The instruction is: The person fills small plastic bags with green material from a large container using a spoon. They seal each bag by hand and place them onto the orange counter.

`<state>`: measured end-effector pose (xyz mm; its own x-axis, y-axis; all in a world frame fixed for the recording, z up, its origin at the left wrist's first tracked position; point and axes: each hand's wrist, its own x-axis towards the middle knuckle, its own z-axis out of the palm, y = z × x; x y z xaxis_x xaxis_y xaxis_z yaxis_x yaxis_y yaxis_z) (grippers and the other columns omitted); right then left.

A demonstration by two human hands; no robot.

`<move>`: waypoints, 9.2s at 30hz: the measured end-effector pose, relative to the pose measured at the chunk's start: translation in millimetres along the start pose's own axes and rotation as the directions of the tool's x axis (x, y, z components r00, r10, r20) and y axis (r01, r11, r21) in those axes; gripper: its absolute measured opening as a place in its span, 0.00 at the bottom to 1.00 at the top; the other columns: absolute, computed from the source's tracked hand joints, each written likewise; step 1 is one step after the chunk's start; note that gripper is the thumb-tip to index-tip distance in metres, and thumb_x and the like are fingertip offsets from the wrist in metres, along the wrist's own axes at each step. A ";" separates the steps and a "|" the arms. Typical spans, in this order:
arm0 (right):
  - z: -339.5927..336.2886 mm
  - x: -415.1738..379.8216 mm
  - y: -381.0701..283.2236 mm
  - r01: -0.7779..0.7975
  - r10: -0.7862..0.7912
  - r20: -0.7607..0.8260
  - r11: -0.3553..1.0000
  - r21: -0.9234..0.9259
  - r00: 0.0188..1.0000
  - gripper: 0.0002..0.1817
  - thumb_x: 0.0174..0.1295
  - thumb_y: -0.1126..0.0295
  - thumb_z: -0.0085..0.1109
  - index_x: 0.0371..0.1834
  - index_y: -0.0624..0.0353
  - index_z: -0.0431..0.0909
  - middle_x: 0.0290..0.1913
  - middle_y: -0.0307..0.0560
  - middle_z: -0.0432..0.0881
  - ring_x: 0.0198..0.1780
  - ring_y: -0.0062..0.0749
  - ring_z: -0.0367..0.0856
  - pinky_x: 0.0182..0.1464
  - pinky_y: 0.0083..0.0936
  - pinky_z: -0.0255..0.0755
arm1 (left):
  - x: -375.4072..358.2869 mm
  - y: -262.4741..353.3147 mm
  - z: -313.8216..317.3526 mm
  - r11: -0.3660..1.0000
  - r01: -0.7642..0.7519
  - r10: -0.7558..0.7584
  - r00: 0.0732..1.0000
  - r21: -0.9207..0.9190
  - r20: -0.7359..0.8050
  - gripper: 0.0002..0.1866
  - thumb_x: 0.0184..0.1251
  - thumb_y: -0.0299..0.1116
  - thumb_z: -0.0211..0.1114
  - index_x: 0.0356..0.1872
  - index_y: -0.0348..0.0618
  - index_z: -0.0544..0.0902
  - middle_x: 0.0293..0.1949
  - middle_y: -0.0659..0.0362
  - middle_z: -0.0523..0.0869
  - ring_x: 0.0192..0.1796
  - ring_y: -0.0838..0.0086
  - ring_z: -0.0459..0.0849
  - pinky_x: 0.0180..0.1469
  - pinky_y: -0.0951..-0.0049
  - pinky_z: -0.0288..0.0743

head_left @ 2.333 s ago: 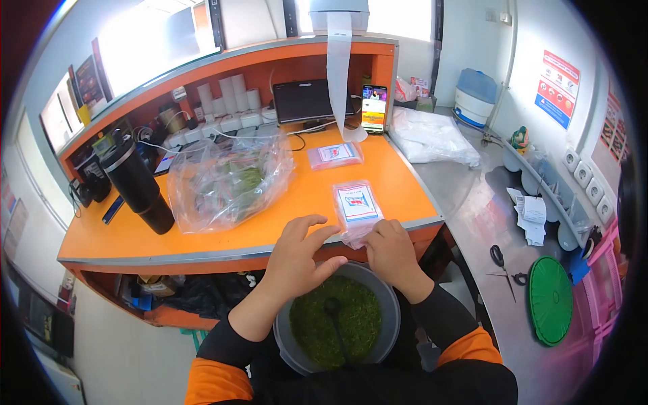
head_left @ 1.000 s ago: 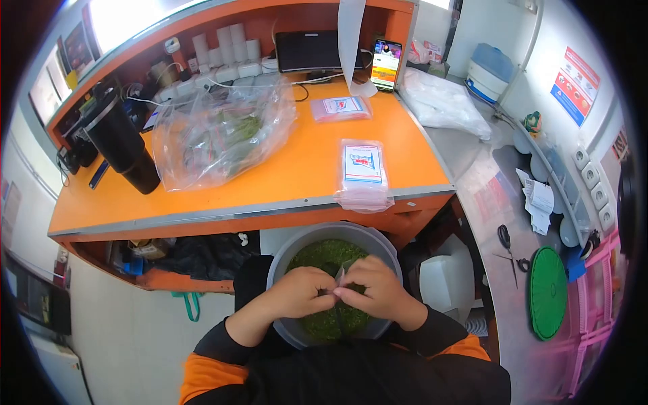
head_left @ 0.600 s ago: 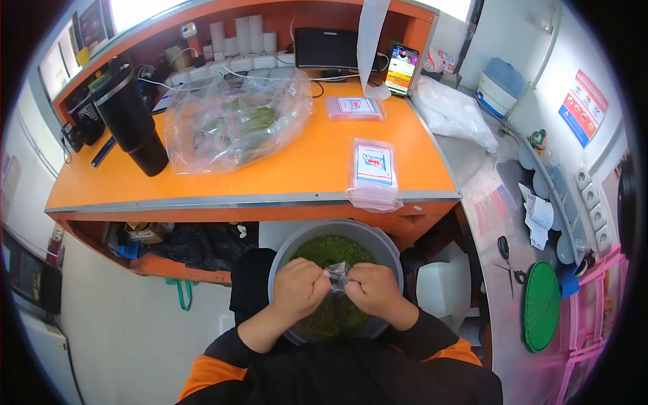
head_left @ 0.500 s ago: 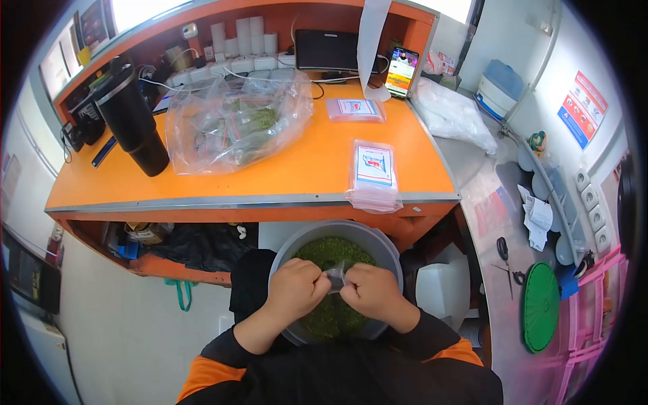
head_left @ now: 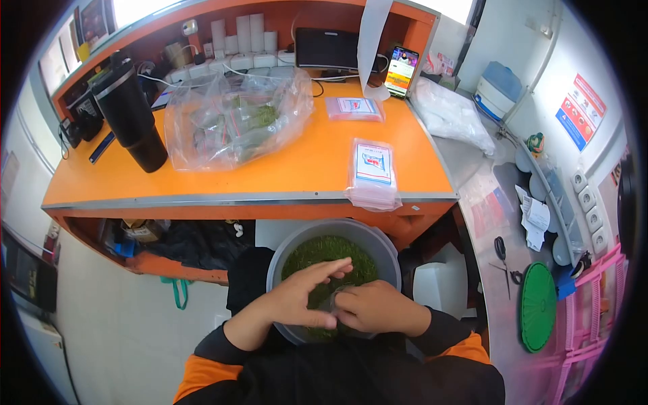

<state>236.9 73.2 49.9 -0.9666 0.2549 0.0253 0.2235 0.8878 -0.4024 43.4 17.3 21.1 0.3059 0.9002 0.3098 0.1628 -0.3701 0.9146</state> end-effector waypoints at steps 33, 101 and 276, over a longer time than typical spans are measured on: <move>70.4 26.4 56.3 -0.461 0.439 -0.148 0.798 -0.388 0.886 0.11 0.54 0.73 0.48 0.40 0.57 0.77 0.33 0.51 0.81 0.34 0.48 0.82 0.34 0.43 0.74 | -41.0 -8.5 -23.5 0.566 0.015 -0.255 0.954 -0.824 -0.157 0.49 0.26 0.49 0.72 0.57 0.40 0.66 0.37 0.62 0.66 0.36 0.78 0.64 0.38 0.78 0.58; 13.9 -8.3 13.9 -0.043 0.240 -0.422 0.905 0.424 0.874 0.06 0.57 0.73 0.55 0.37 0.56 0.73 0.33 0.48 0.79 0.37 0.45 0.78 0.38 0.36 0.71 | 13.9 8.8 8.6 0.890 0.037 -0.071 0.996 0.455 0.060 0.03 0.57 0.28 0.65 0.31 0.40 0.83 0.26 0.55 0.82 0.32 0.61 0.81 0.34 0.68 0.74; -25.9 -36.5 21.0 -0.471 0.592 -0.473 0.806 0.359 0.652 0.08 0.46 0.72 0.63 0.31 0.59 0.81 0.24 0.48 0.79 0.29 0.41 0.80 0.31 0.30 0.73 | -8.3 -14.8 6.8 0.944 0.254 -0.194 0.944 0.211 -0.267 0.34 0.45 0.41 0.74 0.54 0.37 0.72 0.52 0.49 0.74 0.59 0.56 0.69 0.61 0.63 0.62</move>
<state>280.1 92.5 64.3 -0.4392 0.8732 0.2112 0.5906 0.4578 -0.6645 44.8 13.7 3.3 0.0063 0.9829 0.1843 0.4289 -0.1691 0.8874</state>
